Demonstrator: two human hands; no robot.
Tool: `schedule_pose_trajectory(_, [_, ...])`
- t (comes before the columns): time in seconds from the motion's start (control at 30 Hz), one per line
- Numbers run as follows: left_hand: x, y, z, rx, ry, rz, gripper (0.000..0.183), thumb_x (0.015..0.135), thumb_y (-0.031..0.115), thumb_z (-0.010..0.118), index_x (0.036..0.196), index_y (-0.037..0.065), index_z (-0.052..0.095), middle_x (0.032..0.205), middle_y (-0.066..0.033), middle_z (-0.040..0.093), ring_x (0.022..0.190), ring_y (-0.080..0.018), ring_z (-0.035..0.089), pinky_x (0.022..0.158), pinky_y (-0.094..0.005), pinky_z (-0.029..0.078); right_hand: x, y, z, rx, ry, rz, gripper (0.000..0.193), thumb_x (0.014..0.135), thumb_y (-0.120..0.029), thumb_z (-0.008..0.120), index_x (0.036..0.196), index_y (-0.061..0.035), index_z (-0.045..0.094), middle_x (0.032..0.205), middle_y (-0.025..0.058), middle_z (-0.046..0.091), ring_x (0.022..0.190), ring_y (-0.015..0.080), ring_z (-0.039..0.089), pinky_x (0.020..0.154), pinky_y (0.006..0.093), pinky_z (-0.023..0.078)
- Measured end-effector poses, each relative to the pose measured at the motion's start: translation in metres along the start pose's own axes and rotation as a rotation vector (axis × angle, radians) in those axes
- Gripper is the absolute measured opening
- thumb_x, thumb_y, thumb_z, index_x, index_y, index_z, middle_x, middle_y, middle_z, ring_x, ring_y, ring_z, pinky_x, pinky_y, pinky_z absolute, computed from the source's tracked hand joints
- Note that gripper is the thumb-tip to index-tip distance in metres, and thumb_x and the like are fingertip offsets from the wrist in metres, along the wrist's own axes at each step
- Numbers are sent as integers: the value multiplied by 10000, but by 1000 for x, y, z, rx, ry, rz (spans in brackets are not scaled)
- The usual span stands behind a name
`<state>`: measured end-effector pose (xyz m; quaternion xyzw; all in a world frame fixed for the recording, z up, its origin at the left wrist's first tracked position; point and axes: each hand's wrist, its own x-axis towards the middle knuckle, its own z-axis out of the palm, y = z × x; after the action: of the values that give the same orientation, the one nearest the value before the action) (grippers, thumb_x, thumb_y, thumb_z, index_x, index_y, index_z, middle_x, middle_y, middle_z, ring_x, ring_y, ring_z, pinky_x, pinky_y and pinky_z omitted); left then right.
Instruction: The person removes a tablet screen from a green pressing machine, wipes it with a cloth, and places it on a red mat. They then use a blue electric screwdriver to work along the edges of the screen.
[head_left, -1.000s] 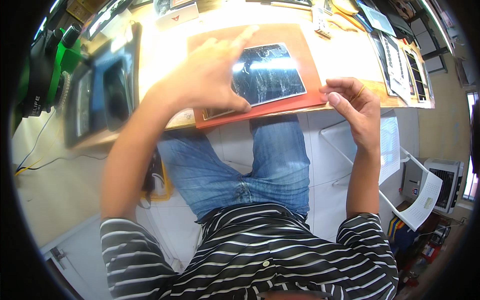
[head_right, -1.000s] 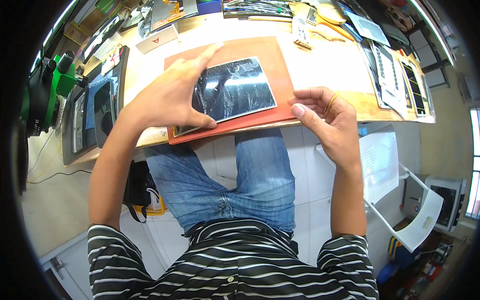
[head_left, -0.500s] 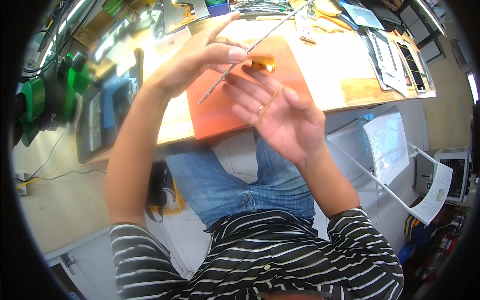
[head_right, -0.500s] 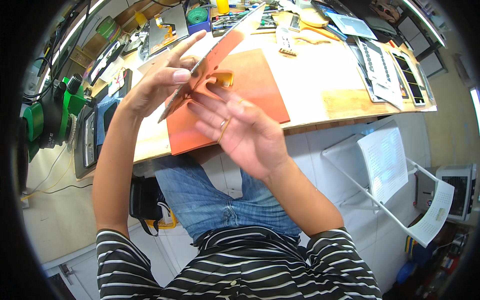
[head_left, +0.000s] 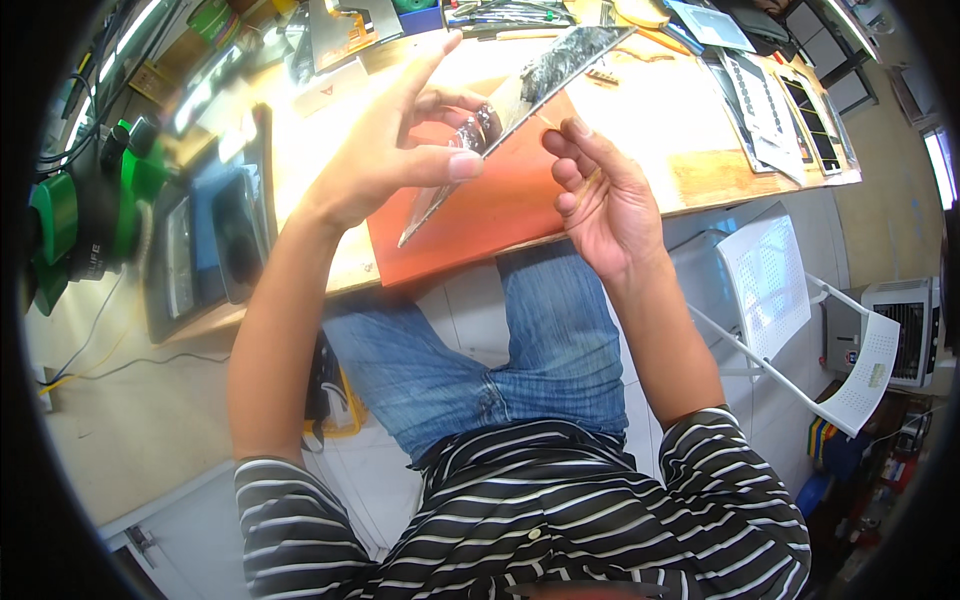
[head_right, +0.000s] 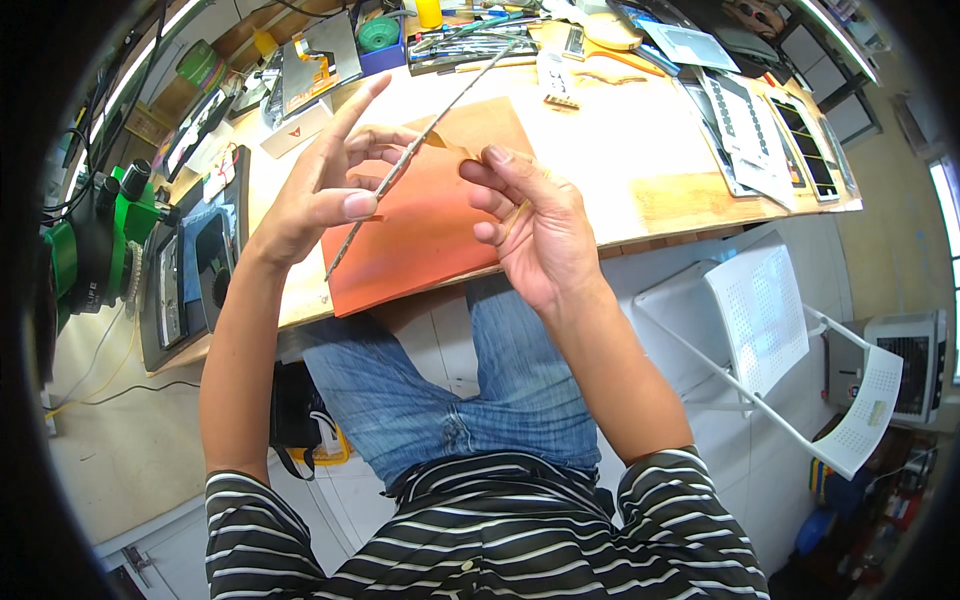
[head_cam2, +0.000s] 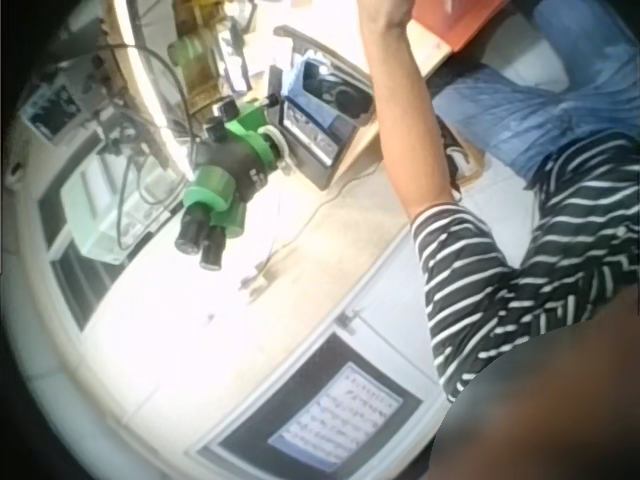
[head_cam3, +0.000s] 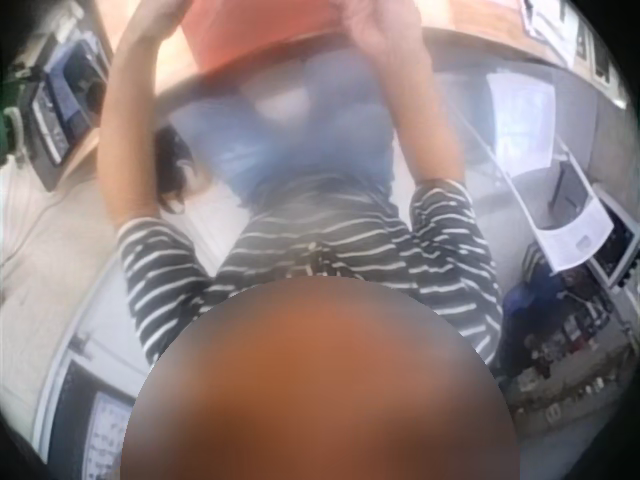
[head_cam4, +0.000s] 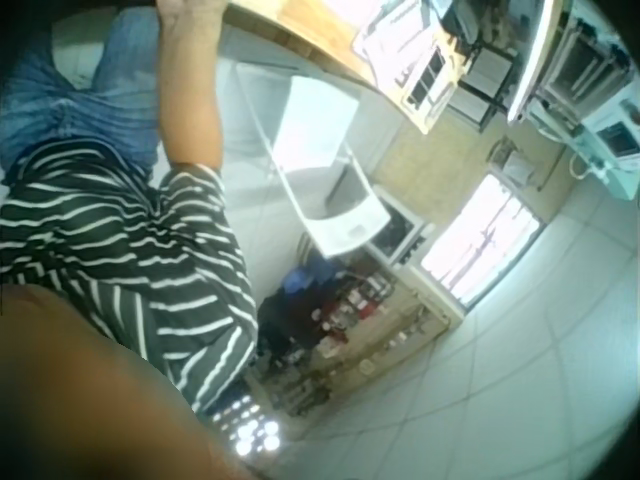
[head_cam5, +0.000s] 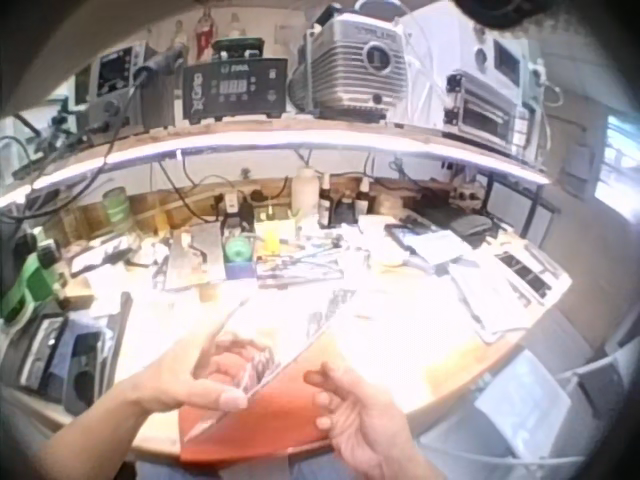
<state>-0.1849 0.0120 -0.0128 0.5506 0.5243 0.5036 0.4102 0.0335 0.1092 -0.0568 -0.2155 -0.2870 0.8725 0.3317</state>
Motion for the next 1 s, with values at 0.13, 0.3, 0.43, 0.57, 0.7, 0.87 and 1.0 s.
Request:
schedule_pose_trajectory(0.13, [0, -9, 11, -8, 68, -99, 1237, 591, 568, 761, 1590, 73, 225, 1278, -199, 567, 1192, -283, 536, 989, -424, 456, -2, -2, 4, 14, 2, 1, 278, 949, -182, 676, 1157, -10, 608, 1035, 150, 709, 791, 143, 713, 567, 260, 606])
schedule_pose_trajectory(0.3, [5, -15, 15, -33, 67, -103, 1198, 616, 499, 771, 1592, 73, 221, 1273, -199, 568, 1178, -281, 538, 990, -427, 462, 7, -11, 2, -109, 22, -81, 312, 915, -115, 705, 1162, 28, 578, 968, 142, 709, 715, 145, 704, 526, 232, 587])
schedule_pose_trajectory(0.43, [5, -13, 14, 354, 84, -23, 1184, 623, 412, 812, 1588, 61, 221, 1269, -188, 575, 1154, -262, 543, 992, -405, 458, 10, -19, -4, -587, 93, -245, 306, 889, -24, 680, 1148, 80, 555, 817, 126, 695, 551, 122, 654, 447, 204, 515])
schedule_pose_trajectory(0.57, [-4, -19, 26, 746, 91, 122, 1186, 598, 349, 835, 1584, 79, 233, 1251, -208, 568, 1156, -312, 543, 1033, -412, 431, 5, -23, -10, -947, 161, -119, 297, 849, 74, 586, 1142, 105, 549, 828, 141, 703, 558, 136, 668, 472, 224, 539])
schedule_pose_trajectory(0.7, [-10, -26, 30, 831, 85, 94, 1189, 597, 343, 821, 1571, 39, 211, 1250, -247, 555, 1164, -391, 522, 1040, -457, 426, 2, -26, -14, -890, 63, -64, 431, 862, 87, 551, 1288, 115, 492, 855, 153, 711, 630, 163, 714, 522, 217, 572])
schedule_pose_trajectory(0.87, [-17, -25, 22, 872, 56, 69, 1208, 584, 306, 830, 1590, 94, 194, 1273, -236, 558, 1207, -398, 509, 1076, -465, 412, -3, -38, -25, -916, 14, 34, 508, 932, 46, 553, 1414, 113, 404, 968, 163, 716, 656, 151, 712, 548, 207, 573])
schedule_pose_trajectory(1.0, [-26, -21, 15, 908, 43, -5, 1200, 577, 295, 827, 1588, 111, 208, 1275, -231, 555, 1216, -405, 501, 1088, -465, 406, -4, -58, -36, -1039, 99, -53, 441, 933, -51, 633, 1326, 103, 508, 1005, 150, 721, 622, 107, 674, 529, 188, 538])
